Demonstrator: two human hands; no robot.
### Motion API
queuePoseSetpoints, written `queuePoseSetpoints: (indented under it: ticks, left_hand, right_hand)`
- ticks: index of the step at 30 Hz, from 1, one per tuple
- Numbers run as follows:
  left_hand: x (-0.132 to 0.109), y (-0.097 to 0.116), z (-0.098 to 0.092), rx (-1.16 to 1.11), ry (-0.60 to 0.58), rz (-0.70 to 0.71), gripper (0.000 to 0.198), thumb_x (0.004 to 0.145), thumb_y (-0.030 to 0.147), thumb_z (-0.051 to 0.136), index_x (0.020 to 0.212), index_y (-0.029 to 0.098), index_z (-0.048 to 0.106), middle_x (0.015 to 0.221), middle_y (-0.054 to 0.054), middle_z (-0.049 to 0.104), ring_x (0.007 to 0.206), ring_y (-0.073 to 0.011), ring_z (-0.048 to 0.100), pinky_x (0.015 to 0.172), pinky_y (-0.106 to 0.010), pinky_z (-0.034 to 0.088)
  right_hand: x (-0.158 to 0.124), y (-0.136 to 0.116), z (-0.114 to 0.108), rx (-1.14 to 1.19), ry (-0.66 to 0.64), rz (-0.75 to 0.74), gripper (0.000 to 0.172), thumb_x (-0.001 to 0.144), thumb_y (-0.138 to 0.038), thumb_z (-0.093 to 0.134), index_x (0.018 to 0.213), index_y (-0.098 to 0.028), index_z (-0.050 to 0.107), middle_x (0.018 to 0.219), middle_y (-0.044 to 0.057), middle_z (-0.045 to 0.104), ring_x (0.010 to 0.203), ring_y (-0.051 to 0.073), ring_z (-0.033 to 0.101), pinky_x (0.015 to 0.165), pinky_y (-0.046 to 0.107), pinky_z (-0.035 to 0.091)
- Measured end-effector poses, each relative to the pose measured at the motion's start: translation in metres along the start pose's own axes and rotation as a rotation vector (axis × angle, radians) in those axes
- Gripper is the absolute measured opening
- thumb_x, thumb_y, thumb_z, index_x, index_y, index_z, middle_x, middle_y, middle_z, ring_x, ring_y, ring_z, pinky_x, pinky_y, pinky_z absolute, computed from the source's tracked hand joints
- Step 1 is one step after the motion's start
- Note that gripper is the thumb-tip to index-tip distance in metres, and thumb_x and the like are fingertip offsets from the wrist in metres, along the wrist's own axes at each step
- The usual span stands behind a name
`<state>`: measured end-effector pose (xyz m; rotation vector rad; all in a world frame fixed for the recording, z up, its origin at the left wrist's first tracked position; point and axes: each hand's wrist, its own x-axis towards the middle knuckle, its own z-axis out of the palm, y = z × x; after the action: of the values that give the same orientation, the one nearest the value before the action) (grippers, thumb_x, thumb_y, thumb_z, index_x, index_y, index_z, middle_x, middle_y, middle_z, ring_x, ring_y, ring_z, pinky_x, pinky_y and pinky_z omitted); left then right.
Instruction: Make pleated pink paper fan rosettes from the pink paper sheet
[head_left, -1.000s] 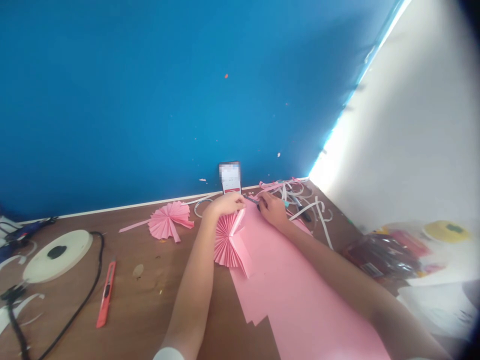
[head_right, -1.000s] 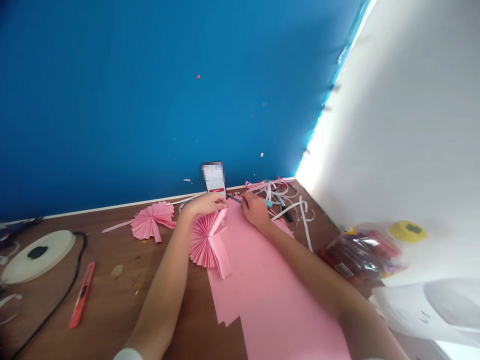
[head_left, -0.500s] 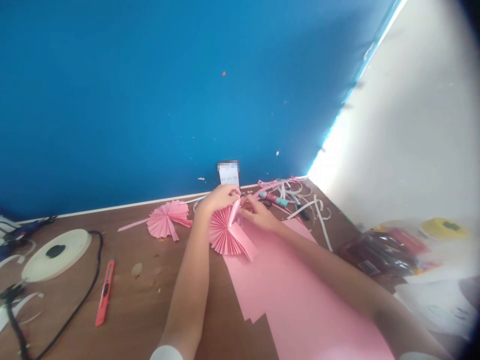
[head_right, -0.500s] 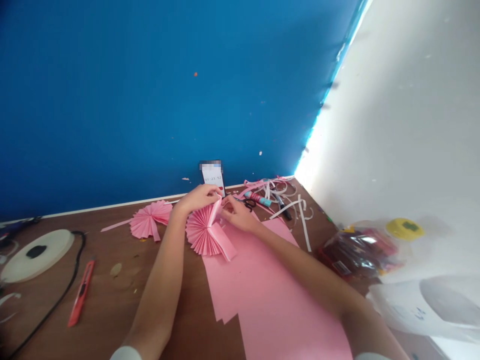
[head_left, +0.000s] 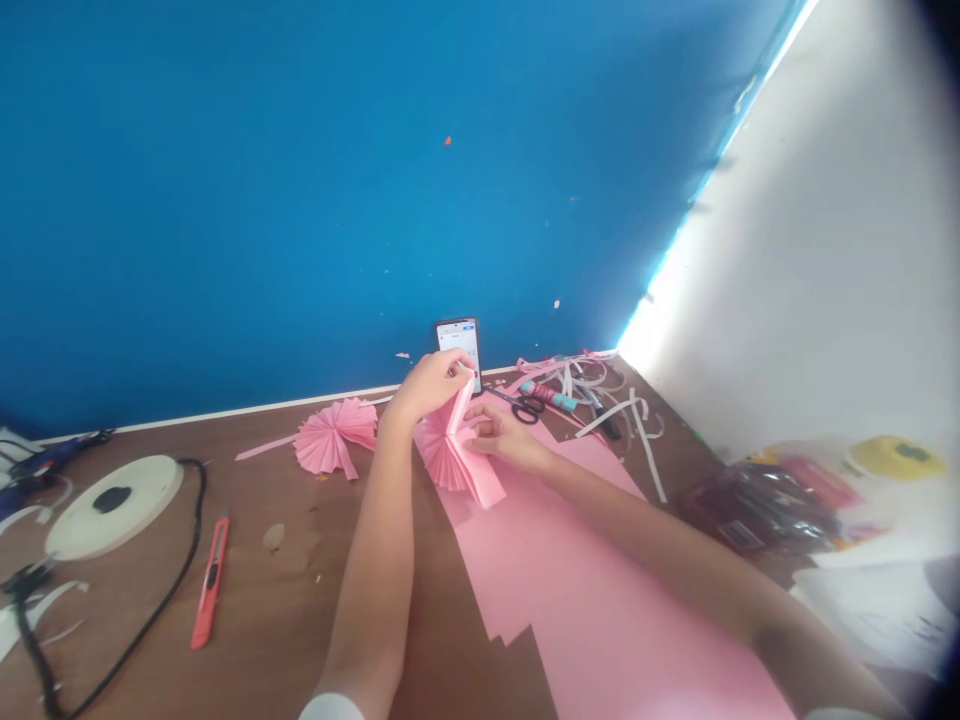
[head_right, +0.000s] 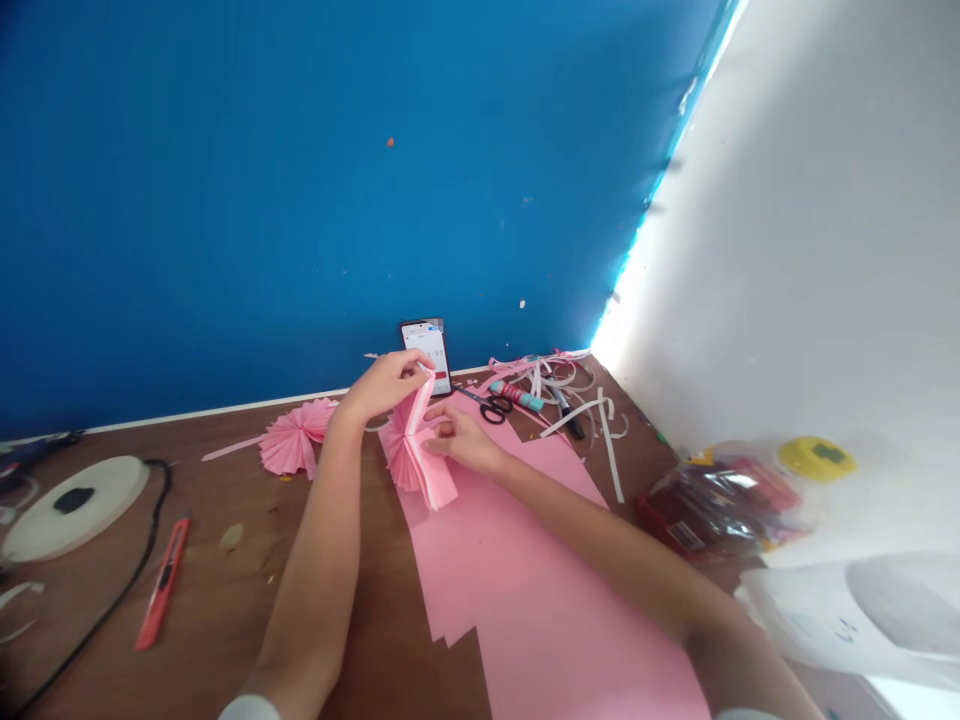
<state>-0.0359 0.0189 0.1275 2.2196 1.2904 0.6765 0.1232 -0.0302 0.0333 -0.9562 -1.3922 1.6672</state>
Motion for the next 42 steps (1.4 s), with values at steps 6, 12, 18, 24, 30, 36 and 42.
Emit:
queuePoseSetpoints:
  ticks: [6, 12, 18, 24, 30, 36, 42]
  left_hand:
    - [0.0, 0.003, -0.003, 0.008, 0.077, 0.002, 0.026, 0.081, 0.029, 0.046, 0.098, 0.02, 0.064, 0.074, -0.002, 0.062, 0.06, -0.0138, 0.05, 0.058, -0.026, 0.036]
    - [-0.001, 0.003, -0.005, -0.002, 0.078, -0.001, 0.026, 0.081, 0.028, 0.047, 0.099, 0.021, 0.064, 0.071, 0.0, 0.061, 0.06, -0.0134, 0.05, 0.06, -0.026, 0.037]
    - [-0.002, 0.006, -0.005, -0.029, 0.062, -0.026, 0.028, 0.082, 0.031, 0.046, 0.101, 0.02, 0.063, 0.075, -0.001, 0.062, 0.06, -0.013, 0.049, 0.058, -0.026, 0.036]
    - [0.001, 0.011, -0.002, -0.094, 0.028, 0.055, 0.03, 0.083, 0.034, 0.046, 0.103, 0.019, 0.062, 0.073, -0.001, 0.06, 0.064, -0.0136, 0.05, 0.06, -0.025, 0.037]
    - [-0.002, 0.029, 0.001, -0.157, 0.025, 0.128, 0.027, 0.084, 0.034, 0.046, 0.099, 0.018, 0.061, 0.075, -0.001, 0.061, 0.067, -0.0129, 0.052, 0.063, -0.025, 0.038]
    - [0.0, 0.034, 0.004, -0.196, 0.001, 0.152, 0.027, 0.084, 0.034, 0.047, 0.098, 0.017, 0.061, 0.076, -0.001, 0.061, 0.068, -0.013, 0.053, 0.063, -0.024, 0.039]
    - [0.001, 0.031, 0.007, -0.203, 0.008, 0.14, 0.026, 0.084, 0.034, 0.047, 0.098, 0.018, 0.061, 0.075, -0.001, 0.06, 0.065, -0.0124, 0.051, 0.061, -0.024, 0.038]
  right_hand:
    - [-0.004, -0.009, -0.001, -0.136, 0.101, -0.134, 0.022, 0.068, -0.025, 0.065, 0.085, -0.019, 0.053, 0.068, -0.004, 0.05, 0.061, 0.01, 0.048, 0.06, 0.025, 0.037]
    - [-0.007, -0.005, -0.001, -0.233, 0.111, -0.199, 0.024, 0.074, -0.026, 0.06, 0.095, -0.021, 0.049, 0.066, -0.006, 0.046, 0.058, 0.011, 0.044, 0.056, 0.024, 0.036]
    - [-0.009, -0.009, 0.0, -0.358, 0.133, -0.334, 0.024, 0.078, -0.03, 0.061, 0.099, -0.021, 0.052, 0.085, 0.0, 0.056, 0.074, 0.013, 0.052, 0.066, 0.027, 0.04]
    - [-0.01, -0.018, 0.0, -0.378, 0.158, -0.346, 0.023, 0.082, -0.041, 0.058, 0.092, -0.021, 0.061, 0.095, 0.004, 0.063, 0.083, 0.017, 0.057, 0.069, 0.028, 0.042]
    - [-0.01, -0.021, 0.001, -0.357, 0.142, -0.338, 0.033, 0.079, -0.046, 0.062, 0.098, -0.019, 0.063, 0.09, 0.005, 0.064, 0.077, 0.018, 0.056, 0.067, 0.03, 0.044]
    - [-0.014, -0.025, 0.002, -0.253, 0.069, -0.291, 0.032, 0.08, -0.046, 0.061, 0.096, -0.018, 0.065, 0.085, 0.004, 0.064, 0.074, 0.018, 0.056, 0.066, 0.031, 0.046]
    - [-0.014, -0.03, -0.002, -0.264, 0.092, -0.265, 0.029, 0.08, -0.045, 0.06, 0.089, -0.018, 0.065, 0.08, 0.004, 0.063, 0.069, 0.015, 0.054, 0.061, 0.028, 0.044]
